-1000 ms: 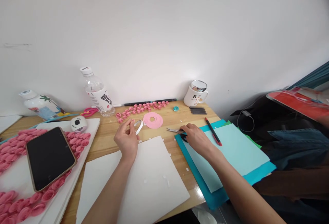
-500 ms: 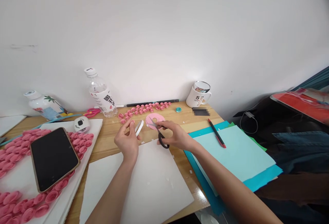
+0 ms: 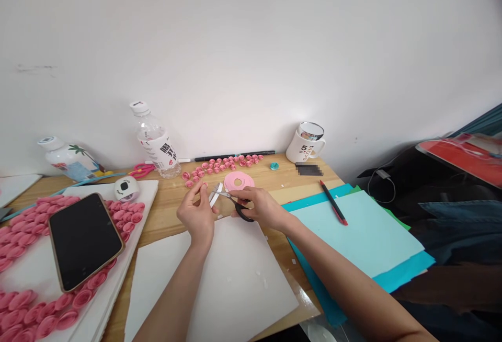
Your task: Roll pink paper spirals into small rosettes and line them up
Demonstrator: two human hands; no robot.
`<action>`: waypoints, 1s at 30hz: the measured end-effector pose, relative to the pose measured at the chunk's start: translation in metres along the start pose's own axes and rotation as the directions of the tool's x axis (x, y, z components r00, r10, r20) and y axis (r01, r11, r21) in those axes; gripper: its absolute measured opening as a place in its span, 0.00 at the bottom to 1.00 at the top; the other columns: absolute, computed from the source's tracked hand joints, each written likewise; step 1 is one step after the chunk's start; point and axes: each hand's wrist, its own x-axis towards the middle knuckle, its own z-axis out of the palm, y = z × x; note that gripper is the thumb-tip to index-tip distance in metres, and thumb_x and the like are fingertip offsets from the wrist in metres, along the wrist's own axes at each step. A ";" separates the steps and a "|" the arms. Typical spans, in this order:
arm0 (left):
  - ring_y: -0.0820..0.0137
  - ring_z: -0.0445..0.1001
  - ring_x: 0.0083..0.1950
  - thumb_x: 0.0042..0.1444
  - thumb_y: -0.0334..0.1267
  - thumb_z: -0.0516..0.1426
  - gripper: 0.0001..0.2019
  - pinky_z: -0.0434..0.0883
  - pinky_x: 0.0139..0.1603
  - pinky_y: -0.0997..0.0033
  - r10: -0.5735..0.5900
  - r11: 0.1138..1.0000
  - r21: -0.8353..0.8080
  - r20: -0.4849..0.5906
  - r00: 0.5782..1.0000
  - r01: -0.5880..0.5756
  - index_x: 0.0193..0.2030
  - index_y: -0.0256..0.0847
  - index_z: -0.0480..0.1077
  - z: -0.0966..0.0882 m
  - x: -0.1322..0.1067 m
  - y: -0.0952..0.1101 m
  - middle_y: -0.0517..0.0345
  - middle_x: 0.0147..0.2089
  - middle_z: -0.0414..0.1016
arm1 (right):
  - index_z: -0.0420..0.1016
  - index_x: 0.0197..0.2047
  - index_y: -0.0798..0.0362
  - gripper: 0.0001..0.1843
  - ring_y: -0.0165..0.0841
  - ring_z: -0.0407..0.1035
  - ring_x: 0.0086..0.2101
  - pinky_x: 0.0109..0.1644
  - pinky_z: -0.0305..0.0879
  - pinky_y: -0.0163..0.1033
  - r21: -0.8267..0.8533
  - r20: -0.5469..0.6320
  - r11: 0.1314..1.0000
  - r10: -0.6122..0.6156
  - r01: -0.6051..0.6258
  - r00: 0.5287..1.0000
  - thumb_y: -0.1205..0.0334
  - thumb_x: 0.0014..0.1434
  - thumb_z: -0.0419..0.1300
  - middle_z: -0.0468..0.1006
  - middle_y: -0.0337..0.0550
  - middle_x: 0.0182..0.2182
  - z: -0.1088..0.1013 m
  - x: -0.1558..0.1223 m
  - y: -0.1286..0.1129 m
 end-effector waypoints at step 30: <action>0.69 0.73 0.39 0.54 0.33 0.52 0.10 0.70 0.38 0.69 0.513 0.828 0.242 0.033 0.857 -0.505 0.37 0.36 0.73 0.001 0.010 -0.024 0.50 0.37 0.76 | 0.73 0.31 0.53 0.08 0.27 0.55 0.22 0.27 0.47 0.32 -0.320 -0.353 0.903 0.168 -0.288 0.920 0.65 0.50 0.53 0.65 0.36 0.19 -0.042 -0.004 0.024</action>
